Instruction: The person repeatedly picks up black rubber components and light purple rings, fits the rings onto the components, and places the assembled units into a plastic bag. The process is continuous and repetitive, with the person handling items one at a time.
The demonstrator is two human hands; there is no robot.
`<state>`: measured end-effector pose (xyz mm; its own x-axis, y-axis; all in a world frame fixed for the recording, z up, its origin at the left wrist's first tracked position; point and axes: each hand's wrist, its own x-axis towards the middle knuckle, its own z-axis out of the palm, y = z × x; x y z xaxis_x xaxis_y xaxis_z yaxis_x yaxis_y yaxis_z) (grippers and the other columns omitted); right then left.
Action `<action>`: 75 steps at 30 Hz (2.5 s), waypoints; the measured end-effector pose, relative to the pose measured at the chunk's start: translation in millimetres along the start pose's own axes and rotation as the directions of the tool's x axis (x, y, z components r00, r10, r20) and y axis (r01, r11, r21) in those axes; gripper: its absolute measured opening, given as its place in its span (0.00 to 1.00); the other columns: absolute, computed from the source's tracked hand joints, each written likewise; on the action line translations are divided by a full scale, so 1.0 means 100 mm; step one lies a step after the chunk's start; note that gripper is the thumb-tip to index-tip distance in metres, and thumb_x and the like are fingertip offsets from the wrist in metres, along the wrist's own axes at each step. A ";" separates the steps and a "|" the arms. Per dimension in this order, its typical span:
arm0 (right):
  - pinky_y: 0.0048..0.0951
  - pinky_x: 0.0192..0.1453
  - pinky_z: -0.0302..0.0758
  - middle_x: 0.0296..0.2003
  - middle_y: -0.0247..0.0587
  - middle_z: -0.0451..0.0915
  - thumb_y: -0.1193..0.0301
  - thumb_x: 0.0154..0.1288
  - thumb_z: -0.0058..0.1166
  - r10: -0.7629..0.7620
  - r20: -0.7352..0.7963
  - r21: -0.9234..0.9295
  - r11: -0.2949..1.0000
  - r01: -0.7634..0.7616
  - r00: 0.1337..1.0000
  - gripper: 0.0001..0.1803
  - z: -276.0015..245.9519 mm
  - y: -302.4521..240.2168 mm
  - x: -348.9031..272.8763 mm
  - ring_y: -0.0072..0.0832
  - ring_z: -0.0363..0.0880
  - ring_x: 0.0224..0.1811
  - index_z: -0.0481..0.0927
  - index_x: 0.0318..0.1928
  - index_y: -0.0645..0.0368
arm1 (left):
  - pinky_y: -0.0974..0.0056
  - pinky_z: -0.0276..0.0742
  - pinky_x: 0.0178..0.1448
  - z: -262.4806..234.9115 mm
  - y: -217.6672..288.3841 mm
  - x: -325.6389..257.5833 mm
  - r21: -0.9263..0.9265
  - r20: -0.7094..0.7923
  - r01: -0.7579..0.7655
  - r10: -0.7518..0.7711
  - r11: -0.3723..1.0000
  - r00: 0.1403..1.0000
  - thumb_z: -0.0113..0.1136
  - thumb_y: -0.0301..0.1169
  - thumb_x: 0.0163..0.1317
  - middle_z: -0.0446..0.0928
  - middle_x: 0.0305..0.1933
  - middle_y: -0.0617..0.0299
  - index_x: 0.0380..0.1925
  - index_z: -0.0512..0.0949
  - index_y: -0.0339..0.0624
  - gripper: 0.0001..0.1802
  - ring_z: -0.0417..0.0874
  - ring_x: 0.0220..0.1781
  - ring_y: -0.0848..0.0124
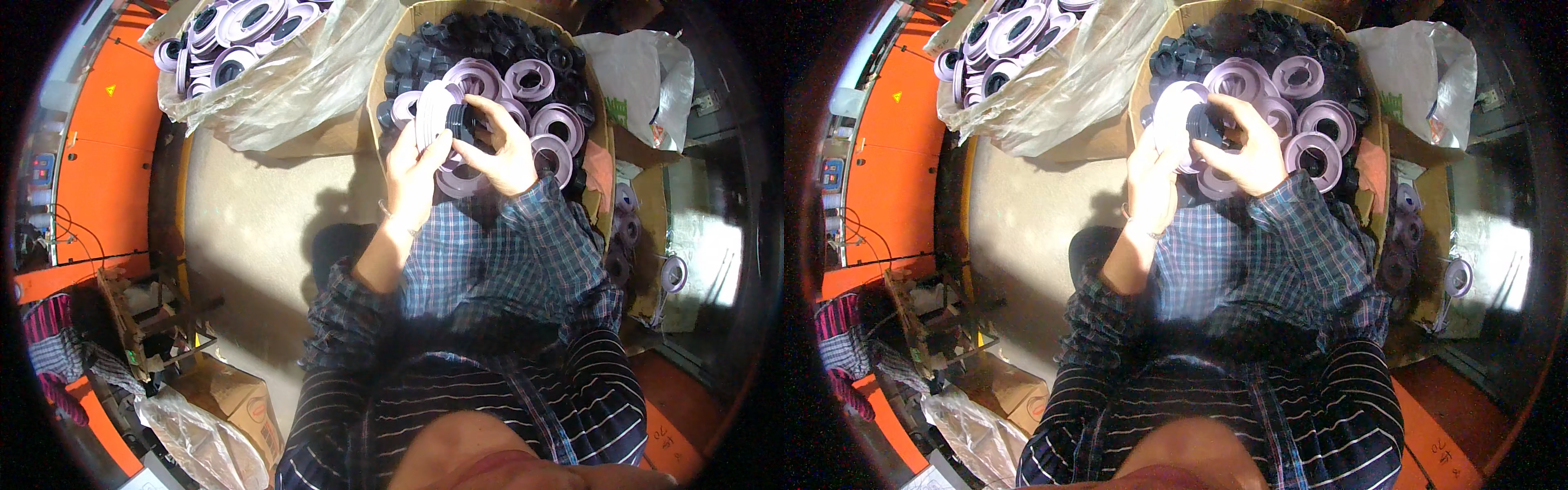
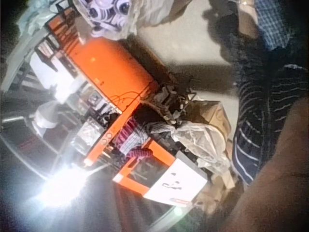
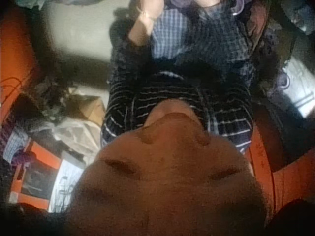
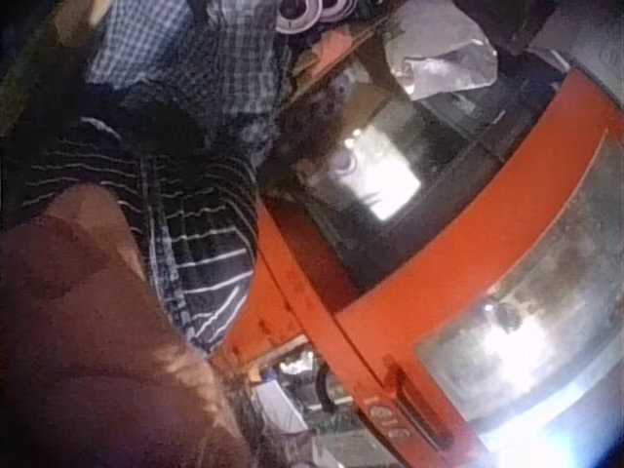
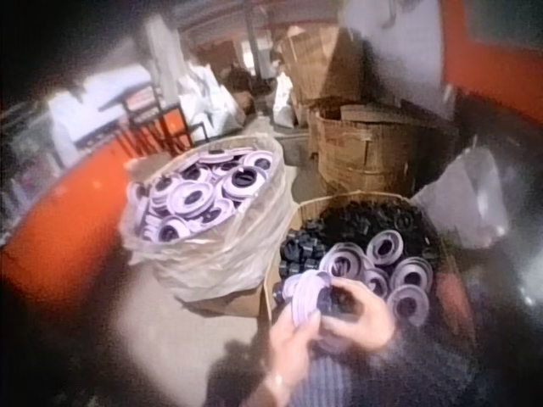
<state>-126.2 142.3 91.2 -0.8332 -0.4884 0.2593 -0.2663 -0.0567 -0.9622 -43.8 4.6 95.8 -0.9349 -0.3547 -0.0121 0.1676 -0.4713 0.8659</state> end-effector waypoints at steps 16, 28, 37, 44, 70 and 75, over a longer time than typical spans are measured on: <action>0.26 0.49 0.79 0.53 0.44 0.80 0.64 0.72 0.57 0.454 -0.008 -0.013 0.891 -0.454 0.891 0.24 -0.22 0.04 0.12 0.28 0.81 0.46 0.73 0.62 0.64 | 0.68 0.77 0.52 0.07 -0.01 -0.07 0.483 0.065 -0.074 0.049 0.872 0.997 0.64 0.33 0.66 0.81 0.48 0.56 0.62 0.72 0.34 0.26 0.80 0.48 0.75; 0.27 0.48 0.80 0.47 0.41 0.81 0.53 0.75 0.49 0.569 -0.028 0.541 0.700 -0.466 0.822 0.27 -0.06 0.01 0.09 0.24 0.81 0.42 0.73 0.62 0.60 | 0.60 0.73 0.67 0.11 -0.08 -0.10 0.612 0.231 -0.307 0.206 0.729 0.951 0.65 0.30 0.64 0.74 0.65 0.47 0.63 0.71 0.34 0.28 0.78 0.65 0.61; 0.29 0.47 0.81 0.48 0.42 0.81 0.60 0.70 0.58 0.391 -0.044 0.357 0.866 -0.351 0.920 0.26 -0.09 0.02 0.05 0.26 0.82 0.43 0.73 0.61 0.63 | 0.59 0.70 0.69 0.09 -0.06 -0.09 0.597 0.265 -0.380 0.274 0.706 0.925 0.66 0.28 0.62 0.74 0.65 0.46 0.59 0.74 0.32 0.25 0.74 0.69 0.59; 0.32 0.56 0.79 0.54 0.44 0.79 0.69 0.64 0.64 0.180 0.014 -0.017 0.984 -0.180 0.984 0.34 -0.16 -0.03 0.08 0.29 0.81 0.52 0.66 0.68 0.63 | 0.67 0.77 0.52 0.06 0.02 -0.08 0.387 0.043 -0.155 0.150 0.909 0.988 0.62 0.32 0.68 0.81 0.47 0.62 0.61 0.72 0.33 0.24 0.79 0.46 0.77; 0.19 0.16 0.62 0.23 0.29 0.79 0.63 0.69 0.57 0.471 -0.079 0.101 0.881 -0.463 0.879 0.12 -0.22 0.09 0.64 0.17 0.69 0.14 0.82 0.39 0.60 | 0.57 0.58 0.73 -0.19 -0.25 0.16 -0.074 -0.538 -0.129 0.069 0.989 0.840 0.56 0.36 0.70 0.69 0.67 0.53 0.68 0.65 0.40 0.29 0.68 0.69 0.66; 0.31 0.53 0.79 0.52 0.43 0.83 0.53 0.78 0.44 0.025 0.190 0.427 0.898 -0.106 0.981 0.30 0.20 -0.19 1.52 0.26 0.80 0.43 0.68 0.67 0.63 | 0.54 0.54 0.75 -0.18 -0.21 0.15 -0.078 -0.527 -0.139 0.078 0.987 0.846 0.56 0.38 0.70 0.67 0.69 0.52 0.70 0.62 0.40 0.31 0.67 0.70 0.61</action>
<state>-238.0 51.6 147.6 -0.7322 -0.6464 0.2145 0.0556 -0.3707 -0.9271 -55.4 -5.1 67.9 -0.6134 -0.7624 -0.2060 0.3200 -0.4784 0.8177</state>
